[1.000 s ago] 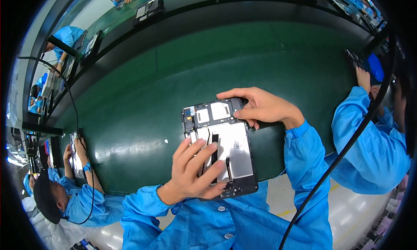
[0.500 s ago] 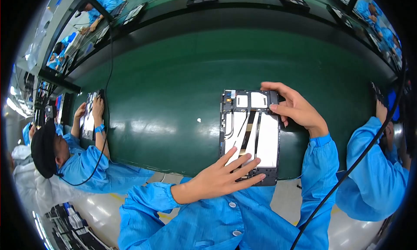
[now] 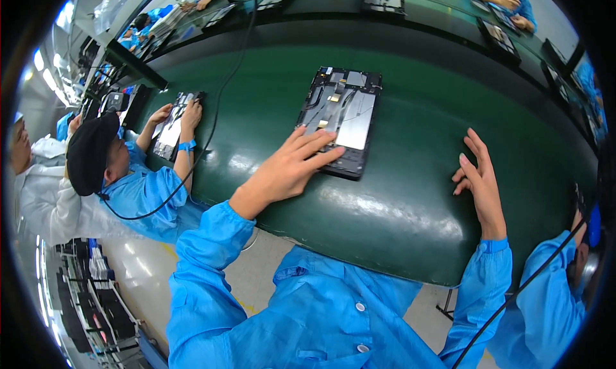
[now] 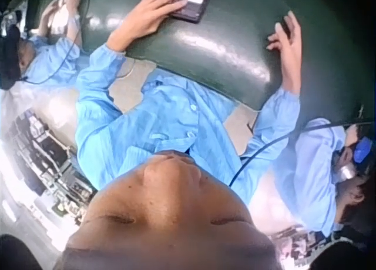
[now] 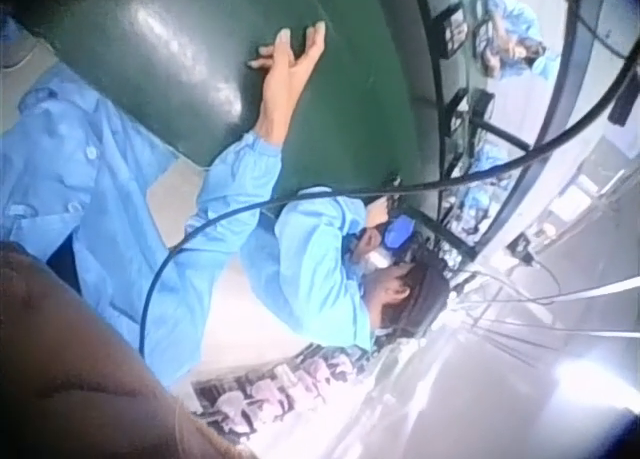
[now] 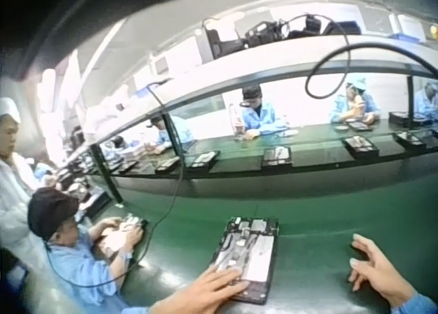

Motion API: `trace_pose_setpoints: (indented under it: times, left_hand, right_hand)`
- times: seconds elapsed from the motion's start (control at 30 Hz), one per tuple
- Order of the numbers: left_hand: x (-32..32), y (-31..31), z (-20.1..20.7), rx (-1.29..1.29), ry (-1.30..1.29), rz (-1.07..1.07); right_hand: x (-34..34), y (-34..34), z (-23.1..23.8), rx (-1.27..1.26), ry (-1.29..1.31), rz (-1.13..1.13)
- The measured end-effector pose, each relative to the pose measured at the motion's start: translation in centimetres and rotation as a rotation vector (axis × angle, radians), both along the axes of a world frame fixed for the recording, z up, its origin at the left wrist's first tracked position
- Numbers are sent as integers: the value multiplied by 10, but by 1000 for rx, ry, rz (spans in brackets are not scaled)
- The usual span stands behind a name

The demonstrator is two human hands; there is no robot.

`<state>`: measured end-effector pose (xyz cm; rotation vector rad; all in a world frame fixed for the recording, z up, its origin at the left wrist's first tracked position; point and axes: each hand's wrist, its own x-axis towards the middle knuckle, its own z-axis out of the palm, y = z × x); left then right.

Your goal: The person assembles electronic devices on an assembly line by taking a chassis from the conveyor, connecting and pressing internal cables and components into place by hand, and setting the unit onto the upper conveyor rack.

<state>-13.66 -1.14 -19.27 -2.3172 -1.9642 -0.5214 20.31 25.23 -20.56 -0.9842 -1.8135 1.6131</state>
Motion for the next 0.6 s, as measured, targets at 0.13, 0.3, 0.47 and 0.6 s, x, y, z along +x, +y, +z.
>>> trace_pose_setpoints:
  times: [0.13, 0.3, 0.47, 0.6]
  left_hand:
    - [-35, -38, 3, -25, 66, 126]
    - [6, -63, -5, 31, 157, 104]
    - [125, -69, -3, 35, 118, -95]
    - [145, -61, -8, 171, -148, -152]
  right_hand:
    - [0, -1, 3, 12, -4, 6]
    - [-3, -3, 2, 48, -8, 15]
    - [-9, -11, -18, 177, 29, -13]
    - [-27, -26, -12, 469, -28, 32]
